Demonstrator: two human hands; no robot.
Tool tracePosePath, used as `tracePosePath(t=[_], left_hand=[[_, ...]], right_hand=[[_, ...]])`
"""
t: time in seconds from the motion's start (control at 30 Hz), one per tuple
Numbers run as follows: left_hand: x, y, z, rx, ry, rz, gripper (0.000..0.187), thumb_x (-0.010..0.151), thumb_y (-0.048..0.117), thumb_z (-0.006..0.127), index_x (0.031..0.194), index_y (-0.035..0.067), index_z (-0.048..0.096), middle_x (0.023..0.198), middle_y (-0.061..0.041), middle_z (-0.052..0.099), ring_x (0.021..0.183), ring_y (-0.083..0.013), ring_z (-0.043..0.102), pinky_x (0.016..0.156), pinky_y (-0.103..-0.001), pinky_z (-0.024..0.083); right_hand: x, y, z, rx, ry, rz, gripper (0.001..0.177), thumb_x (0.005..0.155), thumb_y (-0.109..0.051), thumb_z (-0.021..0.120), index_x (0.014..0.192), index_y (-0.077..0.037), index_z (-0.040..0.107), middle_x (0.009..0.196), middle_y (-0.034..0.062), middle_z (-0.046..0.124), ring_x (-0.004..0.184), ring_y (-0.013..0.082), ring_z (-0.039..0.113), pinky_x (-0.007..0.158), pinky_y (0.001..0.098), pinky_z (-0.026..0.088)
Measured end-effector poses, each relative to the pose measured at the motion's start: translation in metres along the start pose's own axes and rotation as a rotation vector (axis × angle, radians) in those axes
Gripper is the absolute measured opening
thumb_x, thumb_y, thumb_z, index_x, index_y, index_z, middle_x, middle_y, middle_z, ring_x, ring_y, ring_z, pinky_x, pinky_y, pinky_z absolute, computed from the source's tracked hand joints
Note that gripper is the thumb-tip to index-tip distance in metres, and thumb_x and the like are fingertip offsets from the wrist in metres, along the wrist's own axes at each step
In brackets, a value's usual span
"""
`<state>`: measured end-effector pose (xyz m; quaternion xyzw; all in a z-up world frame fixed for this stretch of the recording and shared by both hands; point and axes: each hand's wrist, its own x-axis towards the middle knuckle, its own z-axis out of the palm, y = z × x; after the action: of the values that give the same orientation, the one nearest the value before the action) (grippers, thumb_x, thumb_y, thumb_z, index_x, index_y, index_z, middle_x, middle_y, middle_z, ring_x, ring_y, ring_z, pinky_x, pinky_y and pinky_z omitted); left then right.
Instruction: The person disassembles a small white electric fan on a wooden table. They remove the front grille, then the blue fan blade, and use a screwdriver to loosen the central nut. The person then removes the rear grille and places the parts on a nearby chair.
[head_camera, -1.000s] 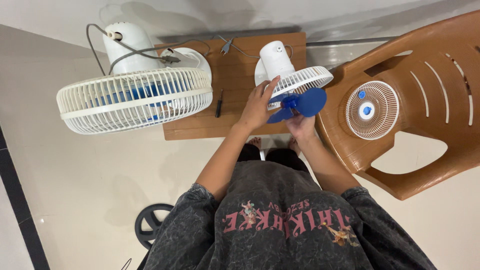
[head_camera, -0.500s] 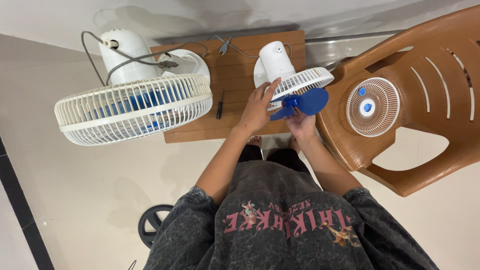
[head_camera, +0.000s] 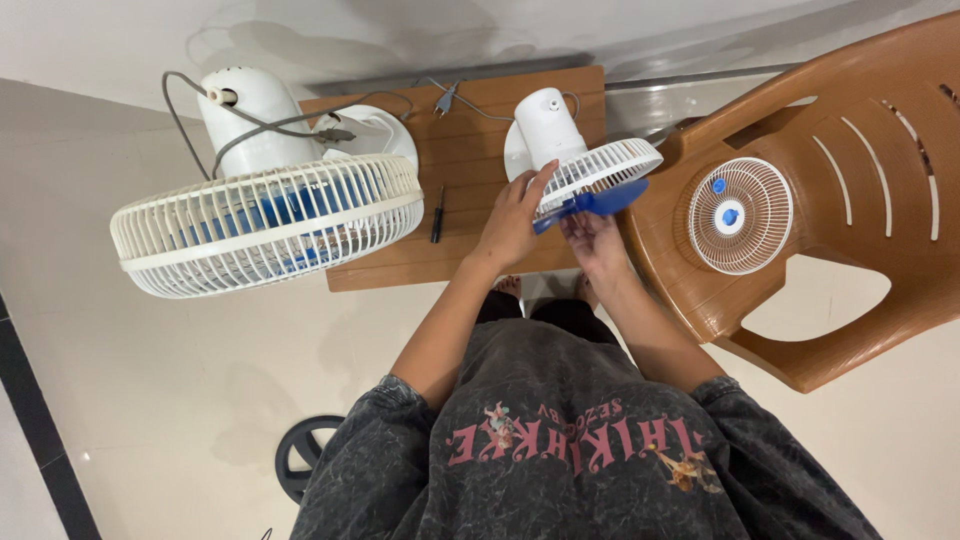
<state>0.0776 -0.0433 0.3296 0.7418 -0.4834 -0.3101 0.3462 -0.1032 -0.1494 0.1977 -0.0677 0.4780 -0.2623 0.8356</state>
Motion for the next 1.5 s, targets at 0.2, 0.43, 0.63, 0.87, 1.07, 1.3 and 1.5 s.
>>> tracePosePath(t=[0.2, 0.43, 0.63, 0.87, 1.07, 1.3, 1.5], left_hand=[[0.008, -0.005, -0.006, 0.003, -0.071, -0.017, 0.097, 0.081, -0.004, 0.071, 0.159, 0.033, 0.027, 0.151, -0.019, 0.045, 0.132, -0.0441, 0.049, 0.11, -0.049, 0.044], [0.013, -0.009, -0.012, -0.035, -0.154, -0.043, 0.096, 0.082, -0.003, 0.074, 0.157, 0.032, 0.026, 0.151, -0.018, 0.044, 0.132, -0.0431, 0.047, 0.109, -0.048, 0.042], [0.013, -0.01, -0.007, 0.041, -0.138, -0.05, 0.104, 0.076, -0.016, 0.064, 0.16, 0.031, 0.026, 0.152, -0.017, 0.046, 0.134, -0.0422, 0.049, 0.111, -0.047, 0.045], [0.012, 0.002, -0.004, 0.028, -0.103, -0.03, 0.099, 0.078, 0.004, 0.079, 0.158, 0.027, 0.025, 0.148, -0.02, 0.046, 0.13, -0.0466, 0.047, 0.107, -0.05, 0.043], [0.014, 0.009, -0.008, 0.077, -0.07, -0.086, 0.092, 0.078, 0.007, 0.081, 0.154, 0.025, 0.033, 0.14, -0.019, 0.053, 0.125, -0.0461, 0.053, 0.104, -0.05, 0.046], [0.018, 0.012, -0.008, 0.145, -0.112, -0.129, 0.091, 0.075, -0.004, 0.07, 0.154, 0.025, 0.036, 0.139, -0.017, 0.056, 0.126, -0.0434, 0.055, 0.104, -0.048, 0.047], [0.02, 0.016, -0.01, 0.139, -0.14, -0.102, 0.087, 0.079, 0.006, 0.077, 0.152, 0.021, 0.033, 0.14, -0.02, 0.054, 0.122, -0.0448, 0.054, 0.103, -0.049, 0.045]], right_hand=[[0.029, 0.0, -0.01, -0.106, -0.033, -0.01, 0.027, 0.108, -0.006, 0.045, 0.133, -0.015, 0.05, 0.111, 0.0052, 0.064, 0.103, 0.022, 0.062, 0.103, 0.0493, 0.054], [0.055, 0.025, -0.029, -0.091, 0.022, -0.145, 0.015, 0.11, -0.014, 0.047, 0.121, -0.007, 0.054, 0.096, 0.0057, 0.062, 0.085, 0.0201, 0.065, 0.087, 0.0436, 0.062], [0.082, 0.023, -0.035, -0.164, 0.119, 0.033, 0.031, 0.111, -0.031, 0.042, 0.123, -0.006, 0.058, 0.095, 0.0099, 0.068, 0.079, 0.0204, 0.068, 0.078, 0.0363, 0.062], [0.085, 0.019, -0.022, -0.304, 0.106, 0.138, 0.038, 0.11, -0.032, 0.034, 0.125, -0.007, 0.057, 0.096, 0.0096, 0.068, 0.076, 0.0196, 0.069, 0.075, 0.0407, 0.065], [0.037, 0.022, -0.01, -0.276, -0.012, -0.018, 0.017, 0.106, -0.006, 0.049, 0.117, 0.006, 0.055, 0.099, 0.0187, 0.07, 0.089, 0.0306, 0.076, 0.079, 0.0442, 0.067], [0.0, 0.013, 0.014, -0.763, -0.078, -0.452, 0.022, 0.096, -0.002, 0.067, 0.115, 0.009, 0.065, 0.101, 0.0158, 0.074, 0.085, 0.0221, 0.074, 0.072, 0.0329, 0.062], [-0.023, -0.001, 0.034, -1.351, 0.068, -0.872, 0.037, 0.091, -0.01, 0.079, 0.119, 0.011, 0.067, 0.099, 0.02, 0.077, 0.083, 0.0229, 0.075, 0.073, 0.0348, 0.058]])
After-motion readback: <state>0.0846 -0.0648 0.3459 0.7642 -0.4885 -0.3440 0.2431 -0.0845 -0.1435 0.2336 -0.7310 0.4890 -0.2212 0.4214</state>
